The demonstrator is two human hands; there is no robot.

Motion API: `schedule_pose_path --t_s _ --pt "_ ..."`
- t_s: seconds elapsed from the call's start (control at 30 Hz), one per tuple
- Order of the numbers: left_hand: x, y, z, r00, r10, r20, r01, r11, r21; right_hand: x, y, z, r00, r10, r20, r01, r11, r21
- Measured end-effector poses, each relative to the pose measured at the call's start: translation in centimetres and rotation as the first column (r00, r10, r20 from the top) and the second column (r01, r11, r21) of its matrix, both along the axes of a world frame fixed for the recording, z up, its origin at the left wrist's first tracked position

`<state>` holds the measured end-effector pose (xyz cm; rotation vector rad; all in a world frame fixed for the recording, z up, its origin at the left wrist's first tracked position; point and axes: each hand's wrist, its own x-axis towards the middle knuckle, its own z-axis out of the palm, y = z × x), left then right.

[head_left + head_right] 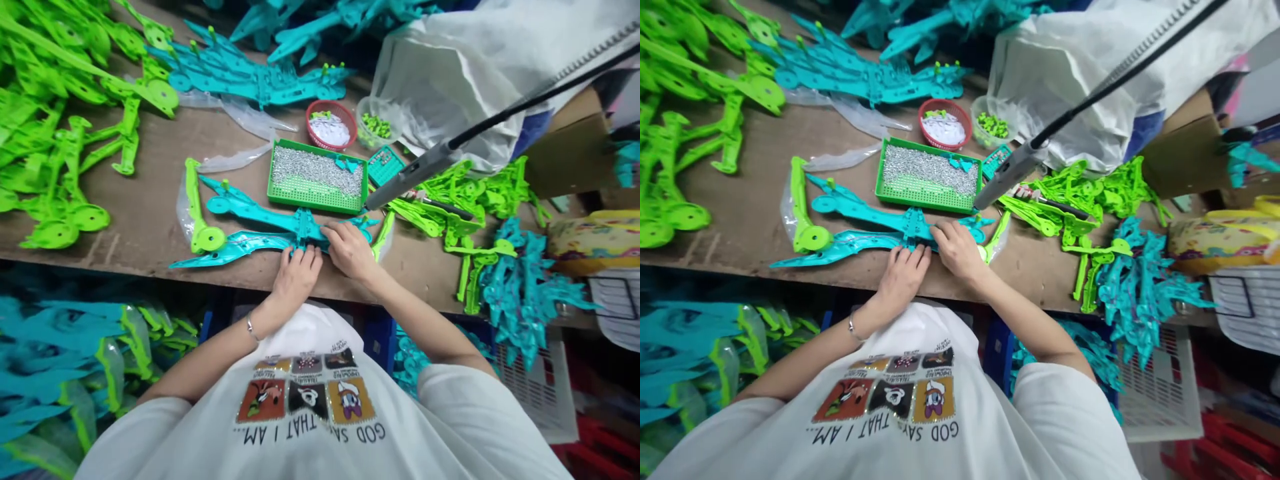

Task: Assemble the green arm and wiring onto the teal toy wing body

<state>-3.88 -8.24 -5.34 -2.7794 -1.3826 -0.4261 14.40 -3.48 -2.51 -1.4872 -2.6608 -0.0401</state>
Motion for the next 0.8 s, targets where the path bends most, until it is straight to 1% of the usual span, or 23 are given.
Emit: schedule_pose_path --t_s 0.07,0.13,0.2,0.27,0.33,0.4,0.47,0.53,0.6,0.63,0.67,0.73,0.8 --pt "0.1 0.0 -0.1 1.000 0.007 -0.002 -0.007 1.000 -0.001 0.1 -0.2 -0.1 0.999 0.032 -0.011 -0.031 0.996 0.083" --pt "0.2 0.0 -0.3 1.000 0.008 -0.012 -0.008 1.000 -0.025 0.0 -0.6 0.6 0.998 0.050 -0.029 -0.044 0.984 0.173" --pt "0.3 0.0 -0.4 1.000 0.013 -0.023 -0.014 0.999 -0.046 -0.3 -1.2 1.9 0.997 0.062 -0.054 -0.045 0.960 0.277" --pt "0.3 0.0 -0.5 0.999 0.024 -0.033 -0.026 0.997 -0.068 -0.7 -1.8 3.8 0.994 0.075 -0.078 -0.042 0.932 0.361" --pt "0.4 0.0 -0.5 0.998 0.032 -0.051 -0.037 0.995 -0.092 -0.8 -1.8 5.8 0.993 0.065 -0.095 -0.024 0.925 0.380" --pt "0.5 0.1 -0.4 0.997 0.036 -0.072 -0.044 0.993 -0.113 -0.7 -1.3 7.7 0.992 0.038 -0.118 0.005 0.940 0.341" --pt "0.6 0.1 -0.2 0.995 0.035 -0.091 -0.046 0.990 -0.130 -0.4 -0.5 9.1 0.988 0.013 -0.156 0.032 0.958 0.285" --pt "0.6 0.2 0.2 0.994 0.029 -0.107 -0.044 0.989 -0.143 -0.2 0.3 10.1 0.979 -0.006 -0.204 0.059 0.965 0.254" --pt "0.5 0.2 0.6 0.992 0.019 -0.121 -0.037 0.988 -0.148 -0.2 0.8 10.8 0.964 -0.033 -0.265 0.096 0.969 0.230" --pt "0.4 0.2 0.8 0.992 0.013 -0.125 -0.032 0.989 -0.147 -0.3 1.0 11.0 0.951 -0.060 -0.304 0.123 0.973 0.195" --pt "0.4 0.2 1.0 0.992 0.009 -0.128 -0.028 0.989 -0.146 -0.4 1.2 11.2 0.932 -0.096 -0.350 0.152 0.979 0.136" --pt "0.3 0.1 1.1 0.992 0.005 -0.126 -0.023 0.989 -0.143 -0.6 1.7 11.5 0.874 -0.200 -0.444 0.196 0.979 -0.055" --pt "0.3 0.1 1.0 0.993 0.009 -0.120 -0.025 0.990 -0.138 -0.7 2.5 11.4 0.796 -0.317 -0.516 0.197 0.941 -0.274"
